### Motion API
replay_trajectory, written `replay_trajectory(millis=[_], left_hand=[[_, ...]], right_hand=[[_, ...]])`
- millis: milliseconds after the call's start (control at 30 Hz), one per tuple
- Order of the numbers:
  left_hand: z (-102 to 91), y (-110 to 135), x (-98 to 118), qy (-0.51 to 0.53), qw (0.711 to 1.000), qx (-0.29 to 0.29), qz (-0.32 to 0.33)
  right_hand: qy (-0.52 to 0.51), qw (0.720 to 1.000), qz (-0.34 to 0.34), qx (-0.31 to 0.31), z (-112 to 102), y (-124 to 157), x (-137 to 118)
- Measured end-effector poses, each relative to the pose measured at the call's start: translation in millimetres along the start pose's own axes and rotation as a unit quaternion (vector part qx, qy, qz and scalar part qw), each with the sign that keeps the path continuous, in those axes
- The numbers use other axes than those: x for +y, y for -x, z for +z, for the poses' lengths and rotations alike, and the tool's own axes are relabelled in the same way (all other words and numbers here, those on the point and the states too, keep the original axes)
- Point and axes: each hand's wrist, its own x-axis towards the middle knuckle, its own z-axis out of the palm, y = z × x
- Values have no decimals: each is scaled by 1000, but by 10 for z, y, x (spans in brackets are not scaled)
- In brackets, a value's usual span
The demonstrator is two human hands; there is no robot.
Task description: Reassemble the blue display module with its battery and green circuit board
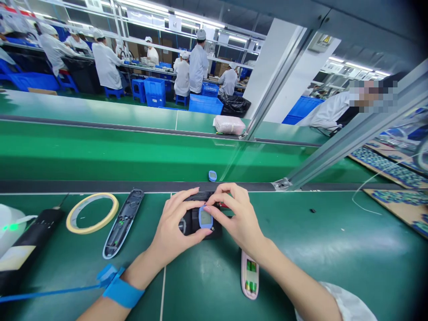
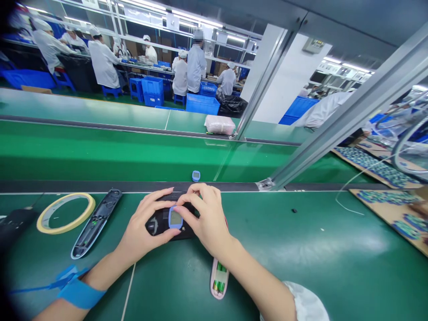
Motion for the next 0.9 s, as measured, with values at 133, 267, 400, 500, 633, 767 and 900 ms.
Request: replay_trajectory(millis=[133,267,400,500,633,767,900], left_hand=[[0,-4,5,-3,1000,-3,-4],[-10,-11,11,-16,1000,-10,5],[-22,-26,12,-24,1000,-12,14],[-28,-30,13,-22,1000,-9,17],[-31,-16,0,-26,999,-6,18],[-34,-17,-26,-27,999,-21,21],[-42,-29,-47,-25,999,-33,18]], right_hand=[[9,999,-34,-9,-7,-62,16],[-3,998,-61,-1,-9,-97,17],[10,998,-63,5,-14,-21,-3],[9,998,-68,4,-7,79,-26],[10,998,-69,6,4,194,-58],[6,998,-66,5,1,279,-95],[-14,998,-68,3,12,349,-151]])
